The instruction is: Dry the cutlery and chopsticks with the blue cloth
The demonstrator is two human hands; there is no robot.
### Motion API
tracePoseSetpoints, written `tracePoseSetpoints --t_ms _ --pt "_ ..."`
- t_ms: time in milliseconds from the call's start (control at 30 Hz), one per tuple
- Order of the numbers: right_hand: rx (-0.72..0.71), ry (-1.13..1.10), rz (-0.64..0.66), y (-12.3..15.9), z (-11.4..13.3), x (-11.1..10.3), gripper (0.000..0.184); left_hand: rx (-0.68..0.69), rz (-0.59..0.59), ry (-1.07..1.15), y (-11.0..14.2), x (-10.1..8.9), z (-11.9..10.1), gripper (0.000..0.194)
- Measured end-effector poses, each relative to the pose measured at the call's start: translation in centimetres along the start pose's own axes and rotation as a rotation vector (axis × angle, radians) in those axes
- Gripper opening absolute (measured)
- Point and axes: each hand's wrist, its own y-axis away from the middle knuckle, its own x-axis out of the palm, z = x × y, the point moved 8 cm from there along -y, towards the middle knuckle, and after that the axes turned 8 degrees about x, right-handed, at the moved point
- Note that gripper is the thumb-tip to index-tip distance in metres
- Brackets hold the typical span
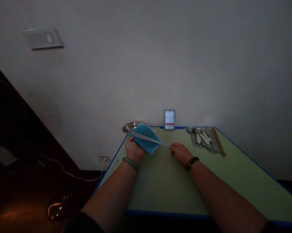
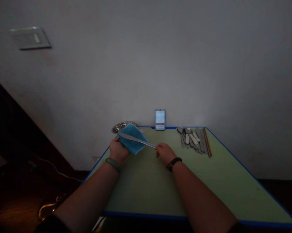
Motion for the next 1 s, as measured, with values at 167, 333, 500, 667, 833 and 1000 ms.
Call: tracePoseSetpoints --t_ms 167,333,500,667,833,1000 --pt "-0.002 -0.008 0.026 0.2 0.3 0.7 0.028 -0.036 0.013 -0.043 0.5 0.4 0.5 0.048" --pt "0.004 -0.024 0.026 0.2 0.3 1.2 0.028 -0.039 -0.003 -0.074 1.2 0.7 0.5 0.05" --pt "-0.022 -0.043 -0.012 0.3 0.7 1.2 0.03 -0.116 0.053 -0.068 2.3 1.6 1.3 0.052" --pt "-0.076 -0.054 -0.081 0.5 1.5 0.9 0.03 -0.185 0.094 -0.074 3.1 2.2 2.1 0.056" --pt "-0.205 -0.093 -0.156 0.8 2.3 0.4 0.023 -0.211 0.116 -0.082 3.4 2.5 2.4 0.057" --pt "-0.243 -0.219 -0.14 0.6 2.3 0.3 0.025 -0.187 0.092 -0.079 3.1 2.3 2.1 0.056"
